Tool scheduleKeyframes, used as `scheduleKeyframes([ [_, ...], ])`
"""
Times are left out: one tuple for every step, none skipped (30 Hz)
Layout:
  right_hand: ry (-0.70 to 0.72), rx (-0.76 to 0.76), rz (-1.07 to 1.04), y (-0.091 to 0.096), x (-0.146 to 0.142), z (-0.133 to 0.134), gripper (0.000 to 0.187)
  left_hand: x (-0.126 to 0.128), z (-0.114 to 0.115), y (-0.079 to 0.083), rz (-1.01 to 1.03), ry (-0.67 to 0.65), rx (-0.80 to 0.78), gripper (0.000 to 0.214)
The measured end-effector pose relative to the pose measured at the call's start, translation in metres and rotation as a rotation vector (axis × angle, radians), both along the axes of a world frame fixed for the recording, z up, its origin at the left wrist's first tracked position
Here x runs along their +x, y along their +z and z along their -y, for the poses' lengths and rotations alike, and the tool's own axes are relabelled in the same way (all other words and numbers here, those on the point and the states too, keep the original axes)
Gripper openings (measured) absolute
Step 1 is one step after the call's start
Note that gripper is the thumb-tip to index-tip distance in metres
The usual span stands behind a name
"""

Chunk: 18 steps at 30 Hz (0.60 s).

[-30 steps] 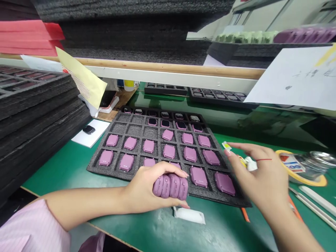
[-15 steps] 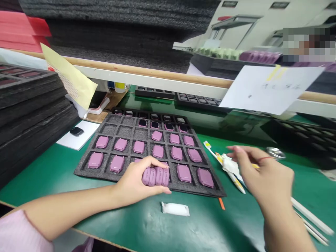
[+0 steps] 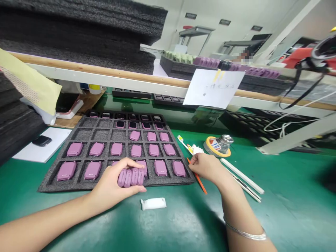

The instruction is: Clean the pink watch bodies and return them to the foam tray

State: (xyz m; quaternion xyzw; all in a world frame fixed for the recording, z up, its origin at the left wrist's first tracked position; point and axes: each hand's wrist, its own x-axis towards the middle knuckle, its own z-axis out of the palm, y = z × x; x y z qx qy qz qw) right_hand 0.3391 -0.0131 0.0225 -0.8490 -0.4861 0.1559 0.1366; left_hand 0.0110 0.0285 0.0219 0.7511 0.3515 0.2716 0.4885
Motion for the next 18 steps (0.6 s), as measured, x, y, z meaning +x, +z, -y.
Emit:
scheduleKeyframes([
  [-0.023, 0.056, -0.013, 0.003, 0.005, 0.001, 0.026, 0.000, 0.000, 0.000, -0.004, 0.001, -0.001, 0.039],
  [-0.057, 0.124, -0.026, 0.007, 0.010, 0.002, 0.024, 0.000, 0.000, 0.000, -0.006, 0.004, 0.002, 0.039],
  [-0.104, 0.210, -0.033, 0.012, 0.018, 0.003, 0.022, 0.000, 0.000, -0.001, -0.009, 0.007, 0.008, 0.039],
  [-0.160, 0.315, -0.034, 0.018, 0.026, 0.004, 0.022, 0.000, 0.000, -0.001, -0.012, 0.010, 0.015, 0.039],
  [-0.222, 0.435, -0.028, 0.025, 0.035, 0.005, 0.025, 0.000, 0.000, -0.002, -0.017, 0.012, 0.021, 0.039],
  [-0.281, 0.556, -0.019, 0.031, 0.044, 0.006, 0.032, 0.000, -0.001, -0.002, -0.023, 0.013, 0.025, 0.038],
  [-0.334, 0.667, -0.011, 0.036, 0.053, 0.007, 0.038, 0.000, -0.001, -0.003, -0.030, 0.013, 0.029, 0.038],
  [-0.380, 0.759, -0.005, 0.040, 0.062, 0.008, 0.042, 0.000, -0.001, -0.003, -0.034, 0.012, 0.034, 0.038],
  [-0.417, 0.825, 0.000, 0.043, 0.070, 0.009, 0.044, 0.000, -0.002, -0.003, -0.034, 0.012, 0.038, 0.038],
  [-0.445, 0.867, 0.005, 0.043, 0.077, 0.010, 0.045, 0.000, -0.002, -0.003, -0.032, 0.010, 0.040, 0.039],
  [-0.462, 0.889, 0.014, 0.043, 0.084, 0.010, 0.044, 0.000, -0.003, -0.004, -0.029, 0.007, 0.040, 0.040],
  [-0.468, 0.897, 0.029, 0.041, 0.090, 0.011, 0.043, 0.000, -0.003, -0.004, -0.028, 0.003, 0.039, 0.041],
  [-0.460, 0.894, 0.053, 0.038, 0.095, 0.012, 0.042, 0.000, -0.004, -0.005, -0.031, 0.001, 0.039, 0.041],
  [-0.437, 0.883, 0.084, 0.035, 0.099, 0.012, 0.042, 0.000, -0.004, -0.005, -0.035, 0.002, 0.041, 0.041],
  [-0.403, 0.864, 0.125, 0.032, 0.103, 0.012, 0.042, 0.000, -0.004, -0.006, -0.039, 0.003, 0.045, 0.040],
  [-0.355, 0.839, 0.172, 0.029, 0.106, 0.013, 0.042, 0.000, -0.003, -0.006, -0.039, 0.006, 0.047, 0.040],
  [-0.274, 0.800, 0.228, 0.027, 0.107, 0.012, 0.042, 0.000, -0.003, -0.006, -0.035, 0.008, 0.045, 0.040],
  [-0.184, 0.760, 0.278, 0.025, 0.106, 0.012, 0.041, 0.000, -0.002, -0.005, -0.025, 0.007, 0.036, 0.040],
])
